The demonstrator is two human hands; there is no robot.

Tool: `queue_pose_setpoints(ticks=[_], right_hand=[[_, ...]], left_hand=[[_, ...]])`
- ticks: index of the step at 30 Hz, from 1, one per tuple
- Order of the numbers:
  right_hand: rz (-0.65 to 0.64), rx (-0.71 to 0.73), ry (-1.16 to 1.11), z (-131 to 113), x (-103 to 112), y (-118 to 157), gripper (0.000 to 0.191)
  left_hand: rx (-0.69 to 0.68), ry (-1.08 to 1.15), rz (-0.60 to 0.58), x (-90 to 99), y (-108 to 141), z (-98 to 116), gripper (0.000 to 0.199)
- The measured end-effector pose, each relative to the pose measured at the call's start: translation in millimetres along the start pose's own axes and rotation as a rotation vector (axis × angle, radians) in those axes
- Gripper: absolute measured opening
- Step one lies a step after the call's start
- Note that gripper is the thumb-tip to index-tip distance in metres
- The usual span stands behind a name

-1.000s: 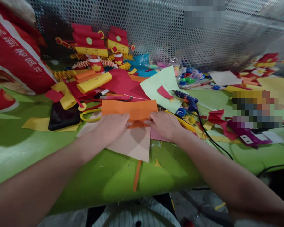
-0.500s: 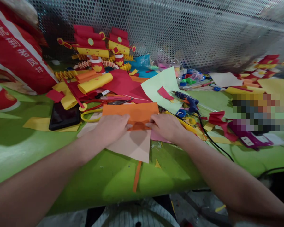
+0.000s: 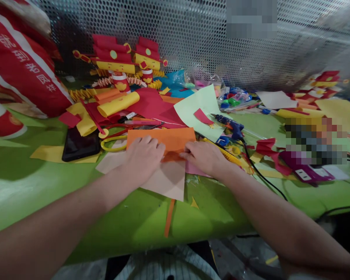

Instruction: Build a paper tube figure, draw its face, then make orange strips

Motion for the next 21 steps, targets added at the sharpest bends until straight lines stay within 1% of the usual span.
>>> queue_pose_setpoints(ticks=[3,5,7,10,12,16,19,21], right_hand=[[0.045,0.017,0.034,-2.2,0.9,2.2,0.025],[0.110,0.075,0.083,-6.4,1.3,5.8,0.021],[0.151,0.168,0.128,-13.4,-0.4,11.4,0.021],[0.122,0.296,0.133,-25.9,-6.6,21.5,0.027],[0.084,0.334,0.121,-33.7,-10.5,27.2,0.030],[-0.002,0.344,0.148,-43.5,-17.0,33.0,0.037],[0.011,0.360,0.178,-45.7,-19.0,33.9,0.038],[0.013,0.344,0.196,-44.9,-20.5,34.2,0.039]], left_hand=[[-0.067,-0.042,0.068,7.1,5.3,11.9,0.016],[-0.109,-0.035,0.046,8.7,9.4,20.2,0.019],[-0.117,-0.033,0.031,9.6,12.7,26.5,0.020],[-0.125,-0.037,0.002,9.5,15.0,32.9,0.021],[-0.120,-0.031,-0.041,8.9,15.0,34.5,0.024],[-0.118,0.009,-0.080,11.5,14.0,34.7,0.031],[-0.113,0.031,-0.135,12.0,13.8,35.4,0.033],[-0.102,0.026,-0.156,12.0,14.6,36.4,0.034]])
Point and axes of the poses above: each hand's wrist, its own y-axis away from the middle knuckle, its own x-axis out of the back of the hand, z = x × y, the point moved 4 cm from there along -y, towards the middle knuckle, and after that the axes turned 15 degrees about -y, right-handed, at the moved point
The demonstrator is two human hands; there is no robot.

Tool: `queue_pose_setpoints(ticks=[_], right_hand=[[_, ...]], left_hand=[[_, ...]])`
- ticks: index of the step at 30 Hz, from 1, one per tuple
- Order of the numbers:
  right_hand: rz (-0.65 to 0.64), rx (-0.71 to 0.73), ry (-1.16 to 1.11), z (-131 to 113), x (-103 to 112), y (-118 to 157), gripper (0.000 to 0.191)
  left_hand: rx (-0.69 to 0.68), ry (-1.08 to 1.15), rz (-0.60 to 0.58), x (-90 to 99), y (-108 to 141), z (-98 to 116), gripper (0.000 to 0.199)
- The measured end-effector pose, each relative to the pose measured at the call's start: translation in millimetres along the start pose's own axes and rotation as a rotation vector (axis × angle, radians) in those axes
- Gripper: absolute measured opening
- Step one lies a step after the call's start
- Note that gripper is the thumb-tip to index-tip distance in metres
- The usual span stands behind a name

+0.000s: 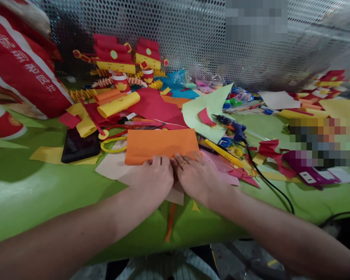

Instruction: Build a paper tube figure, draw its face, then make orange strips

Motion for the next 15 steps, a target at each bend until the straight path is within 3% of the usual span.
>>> queue_pose_setpoints(ticks=[5,15], right_hand=[[-0.051,-0.107,0.005,2.8,-1.2,2.9,0.043],[-0.180,-0.183,-0.036,9.9,13.2,10.0,0.046]], left_hand=[[0.036,-0.088,-0.027,-2.0,4.5,2.1,0.044],[0.034,-0.143,-0.301,3.0,14.8,-9.6,0.059]])
Point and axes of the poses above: each hand's wrist, its own y-axis away from the middle knuckle, its own x-axis out of the back of the hand, z = x × y, the point moved 4 cm from there along -y, towards the middle knuckle, and after that the axes turned 15 degrees about -y, right-handed, at the moved point
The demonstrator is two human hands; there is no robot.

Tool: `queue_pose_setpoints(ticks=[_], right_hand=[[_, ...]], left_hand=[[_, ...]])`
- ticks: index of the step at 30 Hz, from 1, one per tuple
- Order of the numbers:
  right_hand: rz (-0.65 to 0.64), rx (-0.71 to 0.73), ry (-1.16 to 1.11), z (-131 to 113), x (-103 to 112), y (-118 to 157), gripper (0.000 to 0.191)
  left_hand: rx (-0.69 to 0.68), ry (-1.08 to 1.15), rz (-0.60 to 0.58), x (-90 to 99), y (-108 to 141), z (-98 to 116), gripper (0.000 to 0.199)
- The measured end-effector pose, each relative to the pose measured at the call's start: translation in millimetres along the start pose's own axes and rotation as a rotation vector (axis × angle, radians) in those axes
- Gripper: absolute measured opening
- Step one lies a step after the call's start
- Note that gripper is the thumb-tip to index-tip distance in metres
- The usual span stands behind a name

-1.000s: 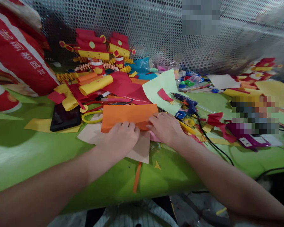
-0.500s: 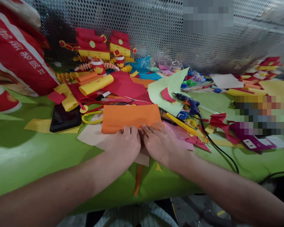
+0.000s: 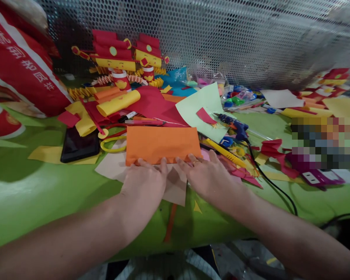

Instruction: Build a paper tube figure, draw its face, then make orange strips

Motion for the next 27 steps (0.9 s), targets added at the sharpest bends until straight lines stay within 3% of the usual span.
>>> queue_pose_setpoints(ticks=[6,14,19,23,27], right_hand=[[0.059,0.012,0.051,12.6,-4.3,-0.4,0.041],[0.114,0.090,0.083,16.5,1.1,-3.0,0.032],[0.069,0.058,0.043,18.6,9.5,-8.2,0.028],[0.106,0.076,0.052,25.2,8.9,-9.7,0.024],[0.182,0.116,0.068,31.3,6.1,-9.8,0.022]], left_hand=[[0.084,0.086,-0.052,-5.2,4.9,-9.3,0.052],[0.049,0.129,0.020,1.5,3.6,-18.2,0.034],[0.031,0.122,0.154,3.7,-2.6,-20.6,0.030],[-0.010,0.155,0.312,-1.5,-9.1,-19.2,0.031],[-0.072,0.148,0.330,-7.6,-14.8,-19.2,0.032]])
Point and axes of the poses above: each hand's wrist, its own y-axis away from the middle knuckle, its own x-axis out of the back of the hand, z = x × y, the point moved 4 cm from there along -y, towards the middle knuckle, and after that the axes turned 15 degrees about -y, right-handed, at the moved point
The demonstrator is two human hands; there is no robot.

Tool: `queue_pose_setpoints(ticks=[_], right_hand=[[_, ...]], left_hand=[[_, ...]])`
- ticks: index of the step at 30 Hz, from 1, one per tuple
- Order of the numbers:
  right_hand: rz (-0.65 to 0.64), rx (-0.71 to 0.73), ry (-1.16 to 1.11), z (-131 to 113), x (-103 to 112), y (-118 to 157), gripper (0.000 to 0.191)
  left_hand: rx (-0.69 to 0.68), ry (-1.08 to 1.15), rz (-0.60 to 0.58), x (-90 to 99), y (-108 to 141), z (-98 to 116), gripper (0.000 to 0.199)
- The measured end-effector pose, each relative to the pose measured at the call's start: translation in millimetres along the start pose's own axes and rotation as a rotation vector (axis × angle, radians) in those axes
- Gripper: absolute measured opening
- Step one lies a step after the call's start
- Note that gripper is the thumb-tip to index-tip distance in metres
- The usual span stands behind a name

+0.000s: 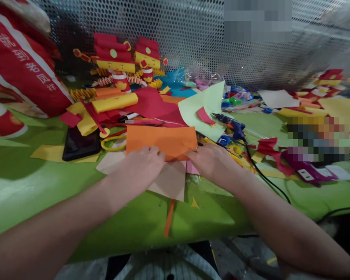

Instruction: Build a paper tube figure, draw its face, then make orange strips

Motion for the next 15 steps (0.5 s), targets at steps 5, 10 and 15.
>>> queue_pose_setpoints(ticks=[5,10,15], right_hand=[[0.024,-0.002,0.009,2.3,-2.1,-1.5,0.021],[0.045,-0.001,-0.003,5.1,-2.8,-3.6,0.023],[0.046,-0.062,-0.023,6.5,0.2,-5.1,0.026]], left_hand=[[0.007,0.040,0.014,-2.4,-2.7,-1.9,0.030],[0.024,0.056,0.014,-4.1,-4.3,-5.9,0.025],[0.072,0.070,-0.030,0.0,-7.0,-15.3,0.028]])
Point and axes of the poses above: each hand's wrist, its own y-axis away from the middle knuckle, its own x-axis out of the back of the hand, z = x × y, the point moved 4 cm from there along -y, towards the middle knuckle, and after that the axes turned 15 degrees about -y, right-handed, at the moved point
